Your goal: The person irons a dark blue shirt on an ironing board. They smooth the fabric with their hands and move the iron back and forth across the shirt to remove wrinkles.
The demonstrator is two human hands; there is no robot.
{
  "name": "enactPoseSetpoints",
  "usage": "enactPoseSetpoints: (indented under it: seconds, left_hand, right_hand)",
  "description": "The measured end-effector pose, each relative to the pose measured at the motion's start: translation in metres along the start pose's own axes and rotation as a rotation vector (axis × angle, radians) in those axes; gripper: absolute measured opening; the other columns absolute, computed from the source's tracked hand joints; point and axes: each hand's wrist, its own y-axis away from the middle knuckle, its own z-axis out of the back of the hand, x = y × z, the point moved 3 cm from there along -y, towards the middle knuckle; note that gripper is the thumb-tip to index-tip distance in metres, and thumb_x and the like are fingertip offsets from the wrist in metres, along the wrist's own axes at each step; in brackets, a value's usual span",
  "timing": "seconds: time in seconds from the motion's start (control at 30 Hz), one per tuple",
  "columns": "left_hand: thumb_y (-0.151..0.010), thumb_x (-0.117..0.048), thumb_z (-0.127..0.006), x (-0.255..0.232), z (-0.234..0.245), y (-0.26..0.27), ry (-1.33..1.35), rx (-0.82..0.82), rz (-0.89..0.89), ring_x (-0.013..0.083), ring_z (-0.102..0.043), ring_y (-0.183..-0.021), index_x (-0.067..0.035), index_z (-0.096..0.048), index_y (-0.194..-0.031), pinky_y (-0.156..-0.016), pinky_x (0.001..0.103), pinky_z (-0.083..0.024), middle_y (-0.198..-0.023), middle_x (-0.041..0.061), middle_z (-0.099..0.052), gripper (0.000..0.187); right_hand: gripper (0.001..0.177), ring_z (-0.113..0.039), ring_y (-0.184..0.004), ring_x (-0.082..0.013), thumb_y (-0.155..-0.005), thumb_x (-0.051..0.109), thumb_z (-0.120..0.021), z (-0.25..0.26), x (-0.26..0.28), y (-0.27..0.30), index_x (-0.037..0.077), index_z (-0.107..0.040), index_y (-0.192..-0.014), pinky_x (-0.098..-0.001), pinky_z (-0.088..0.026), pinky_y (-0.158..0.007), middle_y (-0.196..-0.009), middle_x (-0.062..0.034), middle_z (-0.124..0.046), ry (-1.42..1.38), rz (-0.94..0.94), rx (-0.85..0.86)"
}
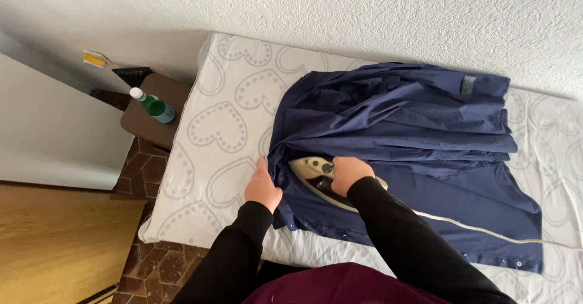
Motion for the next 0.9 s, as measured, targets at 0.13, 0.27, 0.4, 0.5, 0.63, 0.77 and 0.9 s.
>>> enactPoseSetpoints:
  seconds: [0.13, 0.27, 0.4, 0.5, 0.63, 0.77, 0.9]
  left_hand:
    - [-0.09, -0.012, -0.058, 0.002, -0.004, 0.006, -0.007, 0.01, 0.016, 0.0376, -0.069, -0.116, -0.018, -0.005, -0.165, -0.1, 0.049, -0.056, -0.138, 0.022, -0.055, 0.092]
    - [-0.091, -0.014, -0.058, 0.007, -0.007, 0.006, 0.031, 0.003, 0.004, 0.0381, -0.067, -0.118, -0.016, -0.011, -0.164, -0.102, 0.048, -0.055, -0.14, 0.023, -0.055, 0.087]
    - [-0.096, -0.02, -0.059, 0.026, -0.023, -0.002, 0.072, -0.022, 0.014, 0.0383, -0.067, -0.119, -0.009, -0.019, -0.161, -0.101, 0.048, -0.057, -0.137, 0.026, -0.056, 0.077]
    - [-0.097, -0.023, -0.059, 0.029, -0.023, -0.006, 0.058, -0.042, -0.002, 0.0368, -0.069, -0.117, -0.008, -0.027, -0.157, -0.098, 0.046, -0.059, -0.133, 0.023, -0.059, 0.069]
    - [-0.1, -0.029, -0.058, 0.035, -0.03, -0.009, 0.031, -0.058, 0.02, 0.0369, -0.067, -0.12, -0.009, -0.034, -0.153, -0.099, 0.047, -0.058, -0.132, 0.02, -0.06, 0.062]
    - [-0.099, -0.024, -0.057, 0.044, -0.035, -0.013, 0.058, -0.055, 0.015, 0.036, -0.065, -0.122, -0.007, -0.04, -0.15, -0.102, 0.046, -0.056, -0.132, 0.018, -0.059, 0.056]
    - [-0.094, -0.025, -0.065, 0.041, -0.038, -0.023, 0.07, -0.131, -0.015, 0.0399, -0.063, -0.124, -0.006, -0.045, -0.145, -0.104, 0.05, -0.055, -0.131, 0.019, -0.057, 0.057]
  right_hand:
    - [0.025, -0.073, -0.099, -0.0344, -0.087, 0.015, -0.06, -0.01, 0.017, 0.022, 0.006, -0.07, -0.108, -0.0477, -0.061, -0.087, -0.097, -0.0154, -0.075, 0.05, 0.024, 0.056]
    - [0.028, -0.073, -0.101, -0.0348, -0.087, 0.018, -0.061, -0.028, 0.026, 0.039, 0.006, -0.069, -0.111, -0.0506, -0.06, -0.087, -0.101, -0.0158, -0.075, 0.112, 0.102, 0.099]
    - [0.027, -0.074, -0.094, -0.0333, -0.088, 0.015, -0.061, -0.039, 0.027, 0.05, 0.004, -0.069, -0.111, -0.0469, -0.061, -0.085, -0.096, -0.0153, -0.074, 0.13, 0.182, 0.099]
    - [0.025, -0.075, -0.1, -0.0363, -0.087, 0.014, -0.057, -0.021, 0.034, 0.042, 0.005, -0.074, -0.103, -0.0524, -0.061, -0.084, -0.099, -0.0174, -0.077, 0.107, 0.13, 0.067]
    - [0.023, -0.075, -0.096, -0.0367, -0.085, 0.015, -0.061, -0.001, 0.032, 0.024, 0.004, -0.073, -0.102, -0.0486, -0.061, -0.082, -0.095, -0.0183, -0.077, 0.074, 0.095, 0.017]
    - [0.022, -0.075, -0.095, -0.0347, -0.089, 0.014, -0.06, -0.002, 0.032, 0.023, 0.006, -0.072, -0.105, -0.0456, -0.061, -0.084, -0.094, -0.0166, -0.076, 0.029, 0.047, 0.013]
    - [0.026, -0.074, -0.1, -0.0368, -0.087, 0.012, -0.062, -0.017, 0.032, 0.033, 0.004, -0.071, -0.111, -0.0486, -0.06, -0.087, -0.1, -0.0183, -0.075, 0.071, 0.108, 0.062]
